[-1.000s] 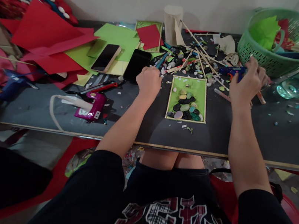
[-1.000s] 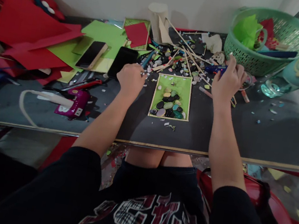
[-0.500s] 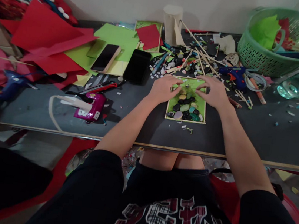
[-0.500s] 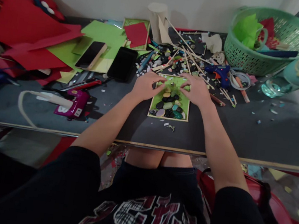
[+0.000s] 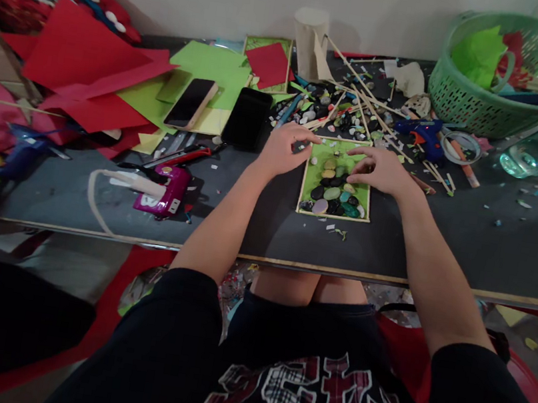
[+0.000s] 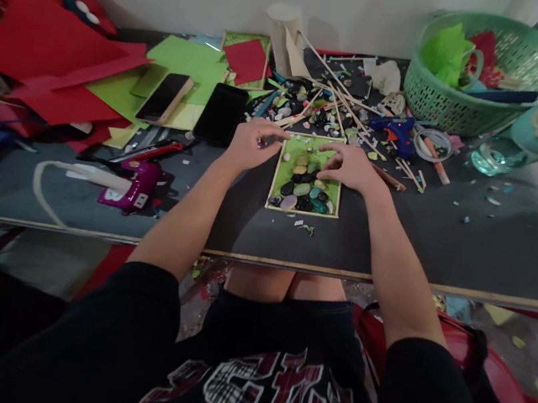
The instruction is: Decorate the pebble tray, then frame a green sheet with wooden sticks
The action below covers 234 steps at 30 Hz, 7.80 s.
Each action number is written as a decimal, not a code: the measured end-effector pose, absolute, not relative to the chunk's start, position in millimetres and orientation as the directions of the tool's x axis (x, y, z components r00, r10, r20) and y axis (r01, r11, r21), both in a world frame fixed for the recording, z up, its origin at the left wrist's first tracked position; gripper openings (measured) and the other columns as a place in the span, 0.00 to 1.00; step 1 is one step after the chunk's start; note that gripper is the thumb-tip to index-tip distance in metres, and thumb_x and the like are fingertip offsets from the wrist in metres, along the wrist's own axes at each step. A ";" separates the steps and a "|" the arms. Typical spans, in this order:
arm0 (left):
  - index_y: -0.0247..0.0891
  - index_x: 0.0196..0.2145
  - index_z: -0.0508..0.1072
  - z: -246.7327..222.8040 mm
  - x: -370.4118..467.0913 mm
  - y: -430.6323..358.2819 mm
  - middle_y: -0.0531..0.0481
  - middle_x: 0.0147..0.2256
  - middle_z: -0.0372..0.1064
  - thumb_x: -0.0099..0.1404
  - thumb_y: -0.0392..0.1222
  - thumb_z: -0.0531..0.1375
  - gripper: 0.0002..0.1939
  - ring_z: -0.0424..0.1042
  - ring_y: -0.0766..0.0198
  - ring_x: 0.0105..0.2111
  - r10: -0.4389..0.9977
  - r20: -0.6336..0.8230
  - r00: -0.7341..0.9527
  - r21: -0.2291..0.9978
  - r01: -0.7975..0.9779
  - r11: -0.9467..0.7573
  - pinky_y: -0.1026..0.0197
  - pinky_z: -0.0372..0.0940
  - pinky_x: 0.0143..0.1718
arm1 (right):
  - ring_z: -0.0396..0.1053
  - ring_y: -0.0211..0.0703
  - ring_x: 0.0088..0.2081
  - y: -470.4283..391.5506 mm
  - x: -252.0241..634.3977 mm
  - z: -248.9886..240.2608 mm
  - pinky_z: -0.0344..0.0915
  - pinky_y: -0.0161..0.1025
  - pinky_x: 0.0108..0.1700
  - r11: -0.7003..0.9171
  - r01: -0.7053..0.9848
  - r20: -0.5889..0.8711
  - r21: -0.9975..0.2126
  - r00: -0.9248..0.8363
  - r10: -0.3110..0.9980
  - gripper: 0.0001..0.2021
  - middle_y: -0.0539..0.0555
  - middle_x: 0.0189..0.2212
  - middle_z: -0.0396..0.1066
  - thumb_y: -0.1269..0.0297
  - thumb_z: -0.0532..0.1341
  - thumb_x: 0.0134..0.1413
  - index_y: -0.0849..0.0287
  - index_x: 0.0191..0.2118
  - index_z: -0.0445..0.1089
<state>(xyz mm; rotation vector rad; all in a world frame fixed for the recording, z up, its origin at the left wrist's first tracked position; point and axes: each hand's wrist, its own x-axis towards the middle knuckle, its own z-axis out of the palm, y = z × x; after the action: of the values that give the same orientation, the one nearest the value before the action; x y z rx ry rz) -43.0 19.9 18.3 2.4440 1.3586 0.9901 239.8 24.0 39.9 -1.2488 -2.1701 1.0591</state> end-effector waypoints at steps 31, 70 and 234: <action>0.41 0.52 0.77 9.8 -1.2 2.5 0.42 0.47 0.79 0.79 0.54 0.43 0.26 0.76 0.55 0.51 0.699 0.575 0.426 0.325 0.665 -0.672 0.48 0.69 0.56 | 0.76 0.64 0.54 21.6 231.2 38.4 0.62 0.66 0.66 0.430 0.652 0.118 -0.624 -0.465 0.877 0.32 0.55 0.39 0.83 0.60 0.67 0.55 0.52 0.66 0.67; 0.39 0.47 0.79 7.0 -1.2 5.2 0.43 0.44 0.80 0.76 0.41 0.48 0.19 0.77 0.54 0.49 0.666 0.522 0.533 0.236 0.660 -0.713 0.49 0.71 0.51 | 0.78 0.61 0.53 27.4 245.1 39.0 0.68 0.61 0.63 0.434 0.552 0.075 -0.712 -0.555 0.828 0.35 0.55 0.39 0.83 0.59 0.69 0.50 0.55 0.65 0.68; 0.39 0.45 0.80 7.3 5.4 0.1 0.46 0.34 0.79 0.73 0.66 0.52 0.29 0.76 0.63 0.32 0.748 0.663 0.032 0.584 0.603 -0.543 0.60 0.69 0.35 | 0.63 0.58 0.67 14.1 207.7 26.9 0.60 0.66 0.68 0.751 0.408 0.540 -0.519 -0.525 0.658 0.27 0.51 0.69 0.62 0.36 0.51 0.66 0.40 0.61 0.72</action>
<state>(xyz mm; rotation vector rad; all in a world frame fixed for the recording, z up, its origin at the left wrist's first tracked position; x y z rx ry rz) 5.4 0.1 7.3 2.1499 1.4213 1.5347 207.7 14.1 26.9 -0.7958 -2.1935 0.4263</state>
